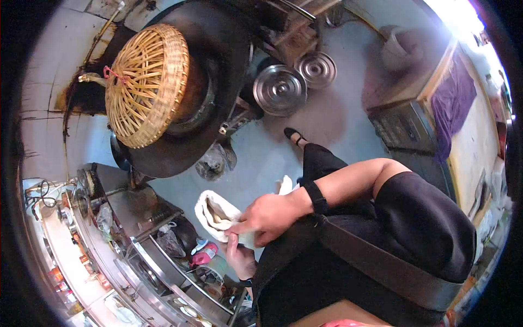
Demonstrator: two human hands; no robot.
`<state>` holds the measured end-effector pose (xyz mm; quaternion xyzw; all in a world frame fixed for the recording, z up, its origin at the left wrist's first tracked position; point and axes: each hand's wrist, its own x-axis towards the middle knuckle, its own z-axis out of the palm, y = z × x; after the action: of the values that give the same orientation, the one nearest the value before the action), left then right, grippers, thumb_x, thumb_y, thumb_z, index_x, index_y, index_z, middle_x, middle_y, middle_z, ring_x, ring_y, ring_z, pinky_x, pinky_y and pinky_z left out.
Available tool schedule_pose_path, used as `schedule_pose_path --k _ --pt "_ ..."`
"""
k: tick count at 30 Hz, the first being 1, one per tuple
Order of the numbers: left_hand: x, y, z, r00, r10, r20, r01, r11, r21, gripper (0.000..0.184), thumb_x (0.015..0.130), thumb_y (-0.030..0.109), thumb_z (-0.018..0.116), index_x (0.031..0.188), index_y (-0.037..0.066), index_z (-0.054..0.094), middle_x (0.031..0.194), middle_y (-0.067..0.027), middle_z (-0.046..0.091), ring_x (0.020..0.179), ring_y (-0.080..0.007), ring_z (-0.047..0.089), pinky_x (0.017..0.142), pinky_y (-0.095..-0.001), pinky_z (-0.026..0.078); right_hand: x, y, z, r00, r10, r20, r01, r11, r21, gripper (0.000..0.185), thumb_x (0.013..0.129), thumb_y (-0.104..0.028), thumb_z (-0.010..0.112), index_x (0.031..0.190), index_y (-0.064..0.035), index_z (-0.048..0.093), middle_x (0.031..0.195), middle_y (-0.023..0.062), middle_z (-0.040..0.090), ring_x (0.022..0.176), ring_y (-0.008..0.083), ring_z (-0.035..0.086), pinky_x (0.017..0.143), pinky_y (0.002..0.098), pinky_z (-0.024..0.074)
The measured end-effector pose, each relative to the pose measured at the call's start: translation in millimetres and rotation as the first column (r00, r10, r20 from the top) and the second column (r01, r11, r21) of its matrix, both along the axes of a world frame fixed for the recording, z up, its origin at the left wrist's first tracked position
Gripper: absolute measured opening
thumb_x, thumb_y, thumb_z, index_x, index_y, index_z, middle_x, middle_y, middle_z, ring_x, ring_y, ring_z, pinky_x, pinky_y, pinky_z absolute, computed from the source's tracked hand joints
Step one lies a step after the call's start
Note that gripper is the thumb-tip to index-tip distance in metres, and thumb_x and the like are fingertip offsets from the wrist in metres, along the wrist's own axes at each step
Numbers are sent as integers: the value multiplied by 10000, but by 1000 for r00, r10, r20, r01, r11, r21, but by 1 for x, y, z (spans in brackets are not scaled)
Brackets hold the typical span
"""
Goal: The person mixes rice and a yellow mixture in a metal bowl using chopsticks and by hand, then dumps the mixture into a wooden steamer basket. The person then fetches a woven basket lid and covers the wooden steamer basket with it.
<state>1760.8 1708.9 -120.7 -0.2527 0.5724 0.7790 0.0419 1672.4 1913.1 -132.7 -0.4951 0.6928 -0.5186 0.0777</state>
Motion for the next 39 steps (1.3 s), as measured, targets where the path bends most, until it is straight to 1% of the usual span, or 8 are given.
schedule_pose_path --k 13,22,26,27,28,31,36,39 --pt "-49 77 22 994 -14 -107 -7 982 -191 544 957 258 515 1436 66 343 1428 -152 427 1262 -315 481 1057 -468 406 25 128 -23 924 -338 179 364 921 -142 206 850 -208 671 986 -54 675 917 131 678 822 327 655 686 416 524" --pt "-344 224 -49 786 -557 -270 48 490 -870 586 892 129 654 1367 -28 349 1364 -141 410 1204 -254 480 1066 -363 369 0 326 -75 473 -680 559 751 644 148 206 861 -229 657 913 -34 703 839 160 682 773 325 667 685 399 528" --pt "-376 269 -95 890 -455 -15 281 575 -768 534 917 243 651 1341 -35 482 1331 -122 545 1158 -200 539 985 -325 416 -7 382 -105 299 -693 656 787 568 241 204 865 -222 653 913 -29 701 826 153 681 748 305 669 667 376 527" --pt "-382 255 -108 865 -500 -36 212 432 -877 537 865 322 716 1239 -35 574 1228 -150 623 1108 -229 582 942 -330 440 -9 390 -114 240 -696 677 821 517 241 202 866 -221 651 907 -28 697 814 148 677 734 294 668 656 369 525" --pt "-386 251 -102 849 -494 189 102 -198 -975 533 806 361 767 1136 -33 623 1180 -188 645 1103 -248 590 916 -339 454 -12 396 -122 182 -696 695 850 466 244 201 867 -220 650 902 -26 693 802 144 674 720 284 666 645 361 522" --pt "-400 284 -74 728 -483 487 149 -581 -800 475 738 270 803 1072 -25 640 1074 -163 682 974 -244 642 863 -345 485 -33 397 -139 156 -700 697 863 440 249 192 866 -215 647 884 -26 681 761 138 653 692 288 652 623 373 513" --pt "-415 269 -80 755 -512 410 572 209 -793 439 756 114 690 1151 -55 600 1088 -134 684 984 -204 638 888 -327 476 -64 391 -154 280 -693 664 871 474 128 149 864 -183 625 863 -40 665 779 142 639 748 341 630 652 437 496" --pt "-406 286 -102 900 -392 192 314 274 -909 411 816 179 683 1129 -78 608 1086 -159 677 965 -237 639 873 -364 478 -71 391 -168 238 -665 708 859 484 166 144 863 -179 624 867 -40 660 780 143 638 748 344 629 653 442 495"
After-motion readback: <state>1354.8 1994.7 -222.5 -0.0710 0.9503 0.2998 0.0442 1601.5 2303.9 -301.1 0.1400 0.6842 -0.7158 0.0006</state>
